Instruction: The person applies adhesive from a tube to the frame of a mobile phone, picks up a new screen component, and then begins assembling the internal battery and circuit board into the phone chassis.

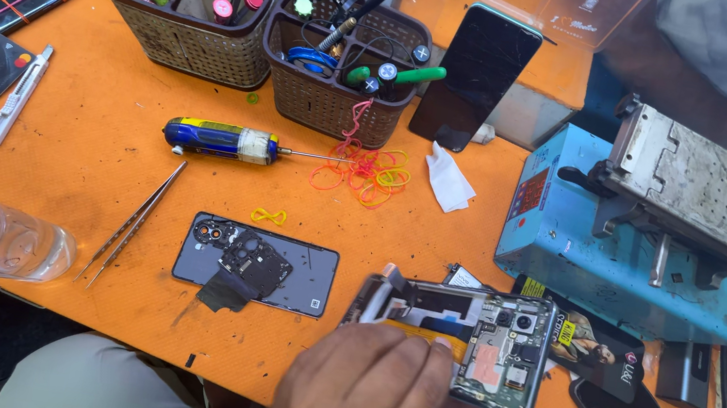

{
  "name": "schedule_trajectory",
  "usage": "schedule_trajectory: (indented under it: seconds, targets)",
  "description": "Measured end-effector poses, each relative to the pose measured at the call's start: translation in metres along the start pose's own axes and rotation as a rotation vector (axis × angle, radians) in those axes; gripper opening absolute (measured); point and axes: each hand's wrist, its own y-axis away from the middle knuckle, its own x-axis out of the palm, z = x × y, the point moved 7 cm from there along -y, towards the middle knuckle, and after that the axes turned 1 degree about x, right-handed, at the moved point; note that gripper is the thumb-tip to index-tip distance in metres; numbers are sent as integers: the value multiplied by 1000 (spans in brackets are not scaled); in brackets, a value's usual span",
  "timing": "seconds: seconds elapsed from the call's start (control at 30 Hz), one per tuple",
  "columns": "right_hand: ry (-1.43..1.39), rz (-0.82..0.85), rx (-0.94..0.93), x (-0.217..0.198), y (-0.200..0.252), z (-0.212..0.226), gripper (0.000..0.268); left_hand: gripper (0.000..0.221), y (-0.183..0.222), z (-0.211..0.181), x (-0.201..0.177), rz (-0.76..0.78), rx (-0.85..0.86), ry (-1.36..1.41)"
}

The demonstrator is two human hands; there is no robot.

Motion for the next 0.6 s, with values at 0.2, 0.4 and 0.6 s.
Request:
schedule_trajectory:
  seconds: [0.2, 0.4, 0.6]
  targets:
    - [-247, -76, 333, 8, -8, -15, 83, 27, 10, -9, 18, 114, 24, -182]
    - [-206, -199, 435, -11, -33, -21, 35, 35, 18, -8, 31, 142, -136, -70]
    - [-163, -135, 522, -14, -62, -11, 21, 23, 31, 18, 18, 115, -402, 332]
